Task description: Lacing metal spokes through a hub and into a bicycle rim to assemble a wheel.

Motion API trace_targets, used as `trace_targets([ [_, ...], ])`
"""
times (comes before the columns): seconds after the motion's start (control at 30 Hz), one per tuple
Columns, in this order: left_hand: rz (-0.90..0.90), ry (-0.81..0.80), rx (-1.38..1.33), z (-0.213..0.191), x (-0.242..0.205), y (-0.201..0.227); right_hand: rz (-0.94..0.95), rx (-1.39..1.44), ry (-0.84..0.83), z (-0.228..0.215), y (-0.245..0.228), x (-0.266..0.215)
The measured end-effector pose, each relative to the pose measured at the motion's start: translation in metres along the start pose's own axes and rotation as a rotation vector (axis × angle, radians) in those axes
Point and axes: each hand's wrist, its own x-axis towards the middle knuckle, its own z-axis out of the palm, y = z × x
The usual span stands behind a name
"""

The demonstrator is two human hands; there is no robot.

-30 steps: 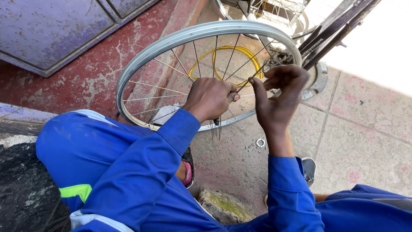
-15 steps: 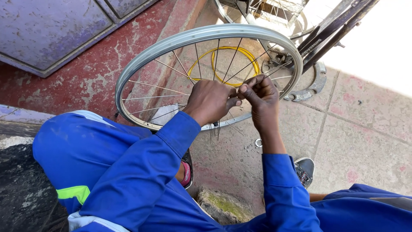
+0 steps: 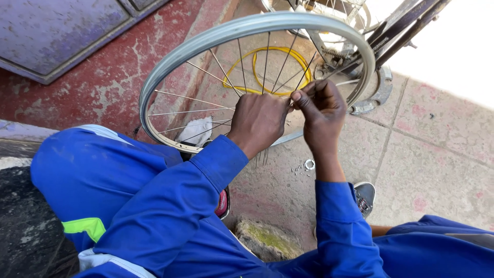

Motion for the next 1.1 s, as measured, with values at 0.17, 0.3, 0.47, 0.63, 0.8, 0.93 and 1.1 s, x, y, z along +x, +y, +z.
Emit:
trace_targets([
  [0.17, -0.023, 0.015, -0.061, 0.007, -0.006, 0.011, 0.082, -0.145, -0.16, -0.033, -0.015, 0.011],
  [0.3, -0.096, 0.002, -0.109, 0.015, -0.009, 0.018, 0.306, -0.307, 0.036, -0.076, 0.019, -0.001],
  [0.47, -0.13, -0.085, -0.134, 0.002, -0.007, 0.026, 0.577, -0.868, 0.444, -0.185, 0.15, -0.103],
  [0.63, -0.143, -0.124, -0.154, -0.003, -0.007, 0.026, 1.068, -1.278, 0.098, -0.222, 0.231, -0.214],
  [0.8, -0.122, -0.149, -0.17, -0.008, -0.007, 0.028, 0.861, -1.222, -0.164, -0.132, 0.166, -0.173],
  [0.93, -0.123, -0.149, -0.18, -0.008, -0.006, 0.031, 0.741, -1.343, -0.373, -0.132, 0.19, -0.177],
  [1.1, -0.104, -0.19, -0.153, -0.01, -0.002, 0.032, 0.668, -1.453, -0.42, -0.138, 0.217, -0.183],
])
